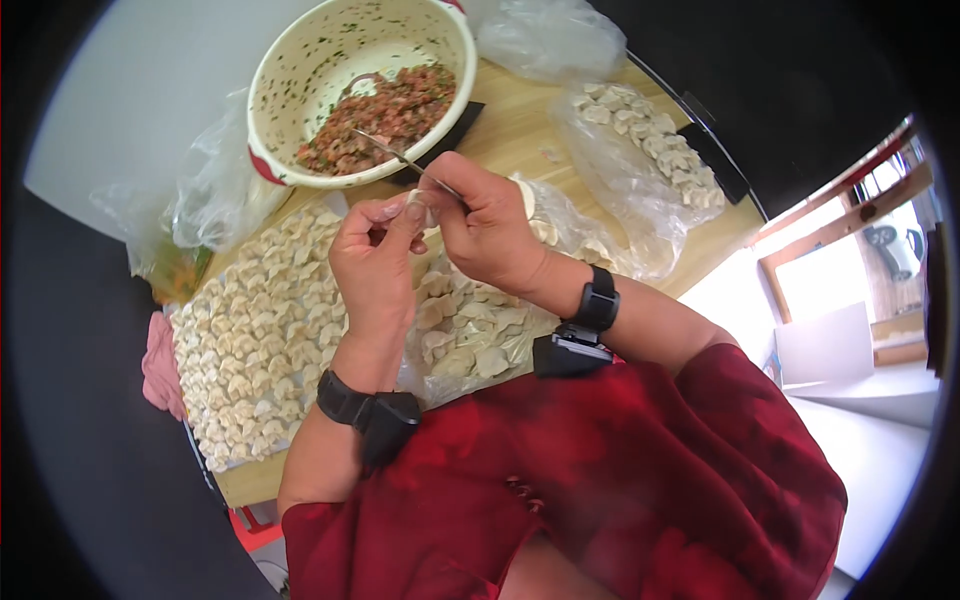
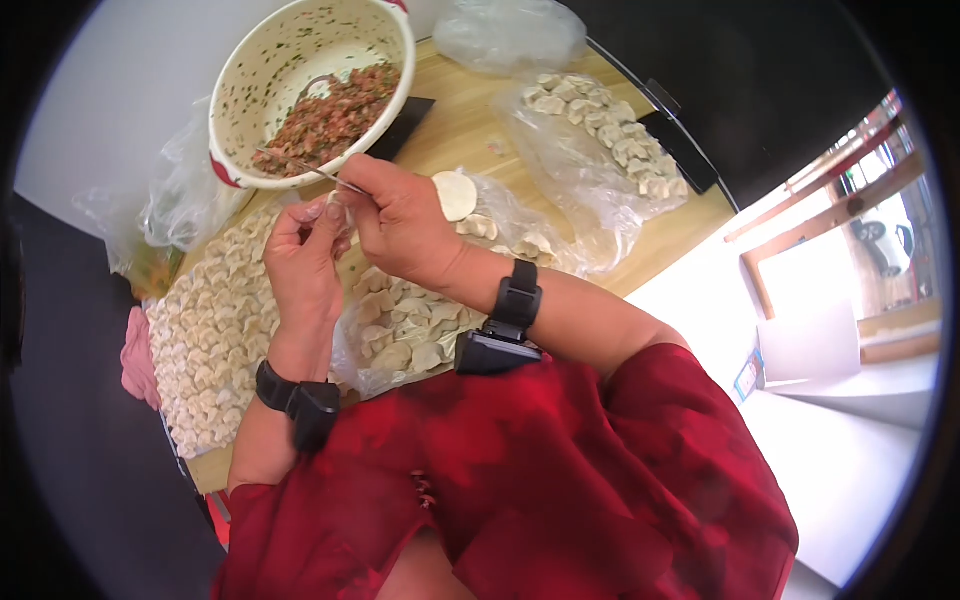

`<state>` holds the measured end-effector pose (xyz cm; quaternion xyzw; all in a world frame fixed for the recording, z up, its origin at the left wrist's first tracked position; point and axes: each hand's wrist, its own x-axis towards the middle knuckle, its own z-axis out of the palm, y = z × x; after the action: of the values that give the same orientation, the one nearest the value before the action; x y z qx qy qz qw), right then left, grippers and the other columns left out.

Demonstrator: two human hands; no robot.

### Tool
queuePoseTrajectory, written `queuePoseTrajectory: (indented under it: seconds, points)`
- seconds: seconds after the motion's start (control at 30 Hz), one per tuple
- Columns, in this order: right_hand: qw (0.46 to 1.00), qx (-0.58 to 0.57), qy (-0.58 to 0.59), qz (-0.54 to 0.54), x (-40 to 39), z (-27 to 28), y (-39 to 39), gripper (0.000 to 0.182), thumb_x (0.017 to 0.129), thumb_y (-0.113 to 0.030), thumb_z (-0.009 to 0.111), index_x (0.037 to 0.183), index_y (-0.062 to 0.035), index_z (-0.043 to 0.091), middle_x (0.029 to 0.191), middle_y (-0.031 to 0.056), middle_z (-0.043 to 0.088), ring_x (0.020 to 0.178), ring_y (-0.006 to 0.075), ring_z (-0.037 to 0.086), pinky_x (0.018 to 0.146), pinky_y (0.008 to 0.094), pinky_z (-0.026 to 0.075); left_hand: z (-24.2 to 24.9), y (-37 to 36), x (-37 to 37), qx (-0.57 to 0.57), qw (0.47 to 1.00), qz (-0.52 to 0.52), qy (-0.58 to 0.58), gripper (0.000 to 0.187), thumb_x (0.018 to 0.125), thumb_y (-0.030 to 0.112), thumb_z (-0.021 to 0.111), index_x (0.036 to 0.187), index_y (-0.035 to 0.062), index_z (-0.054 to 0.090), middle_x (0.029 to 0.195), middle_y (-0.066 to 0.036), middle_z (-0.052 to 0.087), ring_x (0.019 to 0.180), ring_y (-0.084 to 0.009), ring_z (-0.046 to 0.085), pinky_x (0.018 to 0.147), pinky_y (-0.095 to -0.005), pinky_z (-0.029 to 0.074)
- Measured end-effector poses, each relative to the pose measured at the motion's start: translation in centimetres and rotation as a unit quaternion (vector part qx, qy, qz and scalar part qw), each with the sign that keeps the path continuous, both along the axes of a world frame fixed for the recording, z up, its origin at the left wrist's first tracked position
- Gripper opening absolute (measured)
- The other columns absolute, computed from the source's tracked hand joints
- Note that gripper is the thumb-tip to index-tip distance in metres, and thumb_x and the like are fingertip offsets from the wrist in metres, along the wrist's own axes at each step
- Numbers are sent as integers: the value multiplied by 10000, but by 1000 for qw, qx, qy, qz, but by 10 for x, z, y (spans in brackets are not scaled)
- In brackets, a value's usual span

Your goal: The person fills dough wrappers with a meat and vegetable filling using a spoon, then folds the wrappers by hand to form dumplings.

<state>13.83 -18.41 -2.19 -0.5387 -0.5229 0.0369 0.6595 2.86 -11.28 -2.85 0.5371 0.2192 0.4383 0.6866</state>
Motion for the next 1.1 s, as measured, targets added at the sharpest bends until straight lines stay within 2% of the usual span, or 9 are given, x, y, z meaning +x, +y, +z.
queuePoseTrajectory:
  seconds: [0.13,0.27,0.53,0.6,0.67,0.73,0.93,1.0,1.1]
  points:
    - [997,-48,49,37,8,3,-9,38,885,-33,548,893,-46,513,764,128,598,693,278,616,625,350,480,-1,4,1,2,1000,-24,12,97,847,30,680,923,38,621,903,-49,677,761,-82,603,602,-220,484]
    - [991,-116,-57,32,34,20,-31,114,843,-125,641,889,-51,567,780,115,623,717,260,626,649,352,485,12,9,1,60,993,-61,79,98,865,77,680,933,52,614,803,-4,627,678,-57,552,580,-196,425]
    - [976,-213,-28,42,70,30,-59,198,749,-166,726,888,-62,629,752,91,648,712,226,637,656,312,485,17,3,31,119,959,-234,103,200,924,51,574,1115,10,617,1029,-67,654,873,-106,625,754,-256,537]
    - [972,-231,-44,27,89,27,-63,179,769,-164,715,905,-68,650,755,67,666,701,180,638,656,296,483,22,-7,43,114,957,-249,94,207,929,48,562,1125,7,614,1062,-74,646,886,-108,624,760,-260,535]
    - [975,-218,-9,37,117,22,-67,132,814,-121,704,921,-55,664,787,-17,659,655,30,529,580,209,416,22,-9,50,108,955,-263,86,215,933,46,551,1135,3,611,1095,-82,638,899,-111,623,767,-264,533]
    - [971,-240,-24,-9,157,18,-72,131,829,-139,688,925,-52,668,788,-11,656,747,59,573,683,234,454,12,-5,56,136,956,-231,118,246,891,27,595,1135,-7,607,1127,-91,614,872,-122,619,747,-255,540]
    - [920,-334,-83,-188,260,-20,-87,163,842,-179,672,948,-57,655,792,15,644,745,101,572,700,270,453,-18,15,50,289,892,-198,287,240,842,10,626,1081,11,645,1087,-73,605,892,-138,610,781,-273,523]
    - [902,-330,-98,-260,271,-37,-84,188,813,-196,667,958,-76,654,805,110,652,753,256,613,707,341,468,-18,14,48,300,882,-204,300,231,839,6,627,1068,16,652,1049,-71,603,896,-141,609,781,-275,522]
    - [899,-333,-108,-262,267,-45,-81,181,806,-183,649,946,-69,647,832,140,649,770,305,608,707,360,468,-17,15,49,324,866,-210,318,223,831,-3,630,1050,22,660,994,-71,594,897,-151,611,782,-280,523]
